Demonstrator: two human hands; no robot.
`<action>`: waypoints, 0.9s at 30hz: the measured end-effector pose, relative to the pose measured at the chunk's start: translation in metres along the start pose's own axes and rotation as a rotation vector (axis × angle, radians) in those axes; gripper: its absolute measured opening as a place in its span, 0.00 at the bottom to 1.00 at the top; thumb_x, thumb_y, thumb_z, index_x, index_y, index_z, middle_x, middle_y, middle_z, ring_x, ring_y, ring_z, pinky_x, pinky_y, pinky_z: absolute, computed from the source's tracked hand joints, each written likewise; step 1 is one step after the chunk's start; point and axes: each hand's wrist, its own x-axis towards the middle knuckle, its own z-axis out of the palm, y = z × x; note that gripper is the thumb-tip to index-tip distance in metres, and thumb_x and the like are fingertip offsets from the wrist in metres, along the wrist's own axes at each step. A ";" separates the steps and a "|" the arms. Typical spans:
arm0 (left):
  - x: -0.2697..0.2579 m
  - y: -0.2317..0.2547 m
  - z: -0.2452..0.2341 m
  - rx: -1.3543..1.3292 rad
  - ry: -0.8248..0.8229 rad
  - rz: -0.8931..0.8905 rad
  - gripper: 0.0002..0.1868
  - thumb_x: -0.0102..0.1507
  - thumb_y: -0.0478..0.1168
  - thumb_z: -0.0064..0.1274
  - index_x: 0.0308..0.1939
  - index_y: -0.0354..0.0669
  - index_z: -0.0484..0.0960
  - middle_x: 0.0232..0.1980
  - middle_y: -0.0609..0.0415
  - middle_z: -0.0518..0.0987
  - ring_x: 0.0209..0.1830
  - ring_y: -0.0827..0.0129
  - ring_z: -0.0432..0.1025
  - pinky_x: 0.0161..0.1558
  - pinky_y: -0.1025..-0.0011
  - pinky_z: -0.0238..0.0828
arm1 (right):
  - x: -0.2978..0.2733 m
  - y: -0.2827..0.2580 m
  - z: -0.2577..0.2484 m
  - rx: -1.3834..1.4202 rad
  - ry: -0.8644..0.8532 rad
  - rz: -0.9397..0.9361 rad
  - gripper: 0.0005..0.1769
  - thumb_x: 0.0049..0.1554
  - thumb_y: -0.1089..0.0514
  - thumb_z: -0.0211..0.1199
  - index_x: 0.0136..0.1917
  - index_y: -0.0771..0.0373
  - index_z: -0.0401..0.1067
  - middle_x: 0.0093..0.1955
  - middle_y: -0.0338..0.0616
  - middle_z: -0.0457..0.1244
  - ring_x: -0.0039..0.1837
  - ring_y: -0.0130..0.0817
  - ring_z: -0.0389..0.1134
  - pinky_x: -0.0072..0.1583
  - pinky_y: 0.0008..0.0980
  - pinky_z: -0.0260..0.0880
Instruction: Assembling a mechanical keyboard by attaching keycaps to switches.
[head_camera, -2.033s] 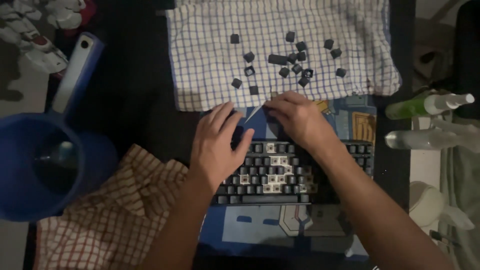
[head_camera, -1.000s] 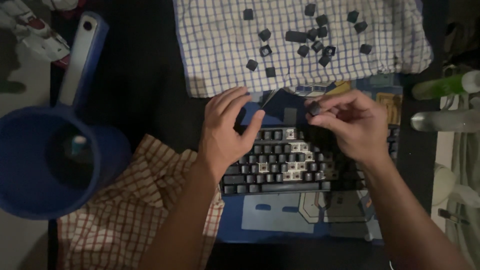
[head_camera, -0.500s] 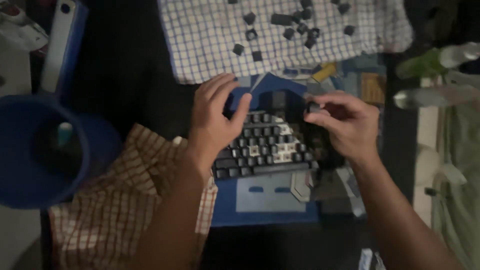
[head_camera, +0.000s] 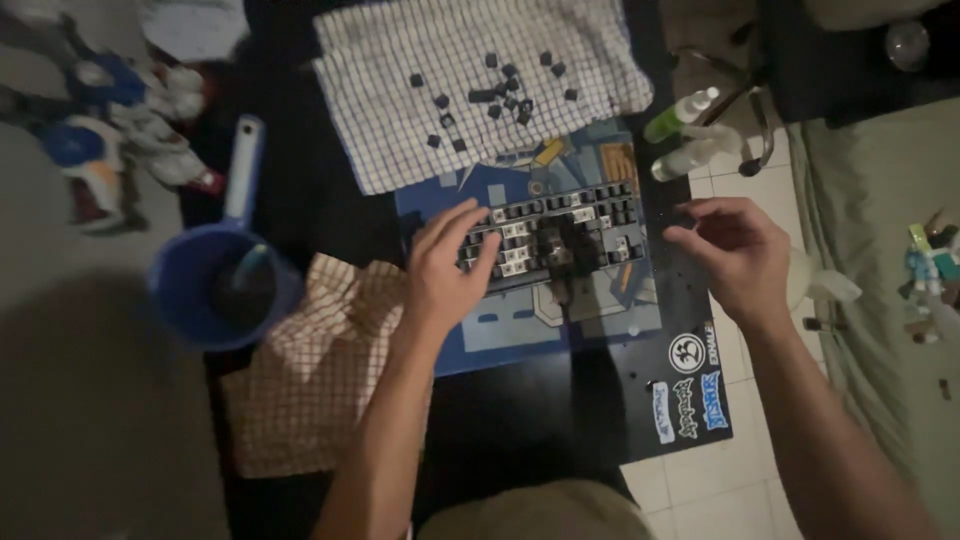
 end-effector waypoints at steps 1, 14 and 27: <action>0.000 0.010 -0.005 0.001 -0.004 0.011 0.19 0.69 0.46 0.59 0.60 0.39 0.83 0.66 0.42 0.78 0.69 0.47 0.70 0.66 0.50 0.71 | -0.008 -0.006 -0.002 0.003 0.011 -0.004 0.15 0.57 0.69 0.72 0.57 0.67 0.72 0.59 0.44 0.70 0.57 0.26 0.72 0.61 0.28 0.75; -0.008 0.198 -0.062 -0.388 -0.073 0.208 0.20 0.64 0.40 0.65 0.59 0.37 0.83 0.58 0.47 0.83 0.57 0.61 0.80 0.59 0.66 0.79 | -0.079 -0.116 0.006 0.206 0.018 -0.389 0.33 0.54 0.70 0.76 0.69 0.67 0.66 0.59 0.42 0.65 0.61 0.26 0.69 0.62 0.29 0.77; -0.041 0.272 -0.022 -0.962 -0.251 -0.015 0.13 0.67 0.32 0.61 0.55 0.30 0.84 0.51 0.52 0.85 0.50 0.73 0.80 0.54 0.75 0.79 | -0.086 -0.117 -0.031 0.245 -0.164 -0.607 0.33 0.49 0.65 0.81 0.65 0.67 0.70 0.59 0.43 0.66 0.56 0.28 0.69 0.57 0.27 0.72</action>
